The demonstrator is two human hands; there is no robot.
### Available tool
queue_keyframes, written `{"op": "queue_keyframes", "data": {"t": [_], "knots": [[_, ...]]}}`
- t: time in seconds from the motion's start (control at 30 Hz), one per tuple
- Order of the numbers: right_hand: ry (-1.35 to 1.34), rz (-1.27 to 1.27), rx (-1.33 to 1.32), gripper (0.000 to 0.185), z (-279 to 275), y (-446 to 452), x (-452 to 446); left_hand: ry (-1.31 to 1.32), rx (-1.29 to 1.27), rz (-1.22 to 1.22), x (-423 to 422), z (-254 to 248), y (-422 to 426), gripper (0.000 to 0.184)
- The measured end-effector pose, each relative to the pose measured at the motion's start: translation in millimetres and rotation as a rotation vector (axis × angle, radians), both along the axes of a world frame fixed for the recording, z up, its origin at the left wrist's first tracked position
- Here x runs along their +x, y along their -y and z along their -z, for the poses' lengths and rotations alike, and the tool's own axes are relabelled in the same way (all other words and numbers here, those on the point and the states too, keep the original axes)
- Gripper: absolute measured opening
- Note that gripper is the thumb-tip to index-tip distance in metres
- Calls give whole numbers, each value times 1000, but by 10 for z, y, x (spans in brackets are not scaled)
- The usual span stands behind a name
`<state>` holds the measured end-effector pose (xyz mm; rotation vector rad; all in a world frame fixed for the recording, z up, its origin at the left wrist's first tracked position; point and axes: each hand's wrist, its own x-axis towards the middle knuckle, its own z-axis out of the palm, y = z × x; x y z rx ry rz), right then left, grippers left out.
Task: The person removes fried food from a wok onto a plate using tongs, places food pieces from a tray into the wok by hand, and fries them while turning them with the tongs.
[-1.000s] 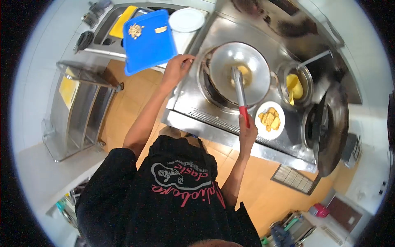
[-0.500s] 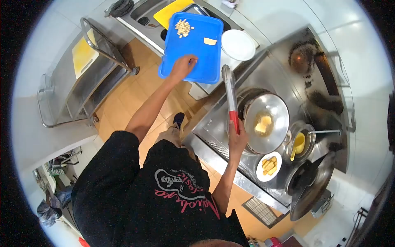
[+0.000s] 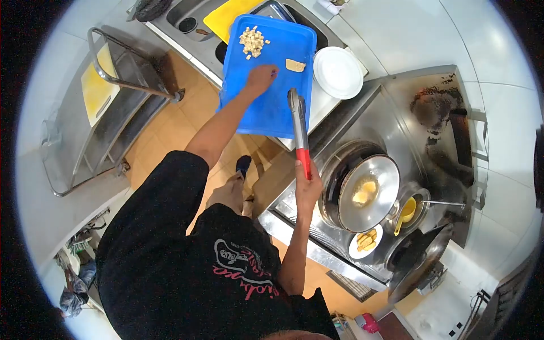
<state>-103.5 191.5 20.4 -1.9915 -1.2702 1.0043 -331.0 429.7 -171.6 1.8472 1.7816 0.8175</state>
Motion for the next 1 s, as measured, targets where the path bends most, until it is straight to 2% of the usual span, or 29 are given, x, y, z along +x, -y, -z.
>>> {"op": "queue_keyframes", "data": {"t": [0.2, 0.33, 0.63, 0.73, 0.87, 0.93, 1.0], "knots": [[-45, 23, 2, 42, 48, -109, -49, -152, 109, -6, 151, 223, -415, 30], [11, 52, -22, 41, 25, -127, -40, -231, 162, -19, 309, 204, -562, 35], [-83, 92, -22, 37, -201, -70, 94, -522, 13, 83, 440, 10, -682, 36], [-65, 112, -38, 45, -359, -41, 95, -414, -96, 86, 429, 56, -744, 28], [-61, 102, -9, 47, -398, 76, 167, -295, -37, 136, 293, 114, -658, 20], [-51, 102, 3, 46, -429, 145, 203, -50, 15, 47, 216, -28, -518, 21], [-64, 101, 13, 44, -483, 220, 262, -40, 48, 29, 138, -243, -390, 21]]}}
